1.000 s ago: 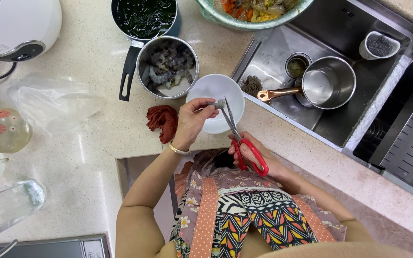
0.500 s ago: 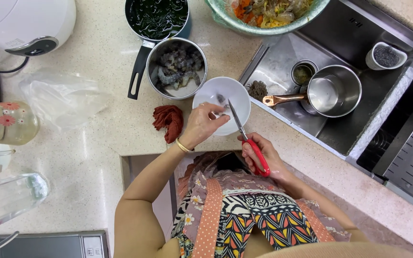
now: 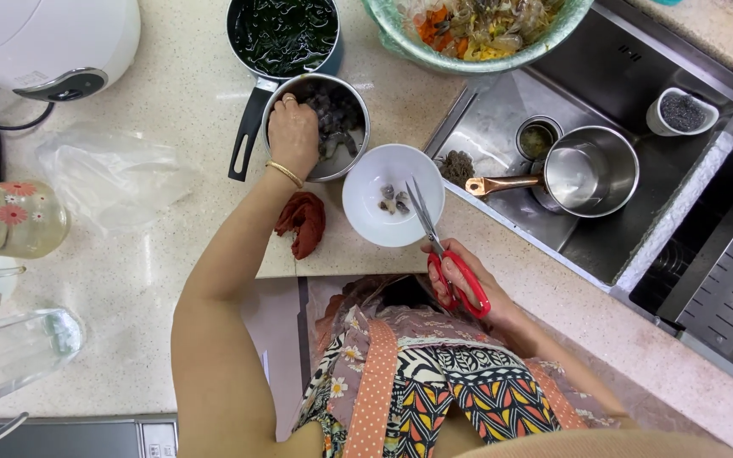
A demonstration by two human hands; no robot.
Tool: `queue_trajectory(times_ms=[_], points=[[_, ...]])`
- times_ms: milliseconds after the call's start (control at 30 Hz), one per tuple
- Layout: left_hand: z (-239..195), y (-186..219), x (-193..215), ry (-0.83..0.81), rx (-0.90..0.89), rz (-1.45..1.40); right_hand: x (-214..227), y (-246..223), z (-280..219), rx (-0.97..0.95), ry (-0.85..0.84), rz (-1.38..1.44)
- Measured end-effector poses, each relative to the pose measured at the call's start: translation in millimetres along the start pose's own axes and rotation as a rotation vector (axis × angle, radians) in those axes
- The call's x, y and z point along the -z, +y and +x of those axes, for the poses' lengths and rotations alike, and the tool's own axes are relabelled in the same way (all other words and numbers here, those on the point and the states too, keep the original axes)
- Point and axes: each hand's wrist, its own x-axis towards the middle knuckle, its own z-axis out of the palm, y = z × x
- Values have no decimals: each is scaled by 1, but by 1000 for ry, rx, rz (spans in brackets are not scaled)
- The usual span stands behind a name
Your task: Cleaning and preparing shrimp at a kitchen sink, including washing utensils and peeling other food items.
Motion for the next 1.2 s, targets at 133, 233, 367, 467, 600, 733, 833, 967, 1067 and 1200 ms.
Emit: queue_trajectory(times_ms=[133,233,367,467,600,733,833,967,1067,1200], points=[[-7,-11,-13,-20,-1,9,0,-1,1,13,-13,-7],[-16,-6,23,37,-13,-79,4,1,2,20,-13,-8],[-39,27,106,-28,81,-730,8,6,8,83,-73,-97],[-63,66,125,-312,209,-1167,8,8,14,97,-96,-189],[-93,97,85,-392,76,-1608,5,8,16,64,-47,-271],[-107,111,64,-459,216,-1685,4,9,15,36,-2,-292],[-112,122,55,-442,290,-1749,0,9,14,-14,69,-293],[-114,127,36,-350,307,-1710,-3,8,11,-85,157,-219],[-110,120,45,-352,382,-1734,-2,0,7,-77,144,-138],[-104,112,64,-445,473,-1864,3,-1,5,26,-1,-61]])
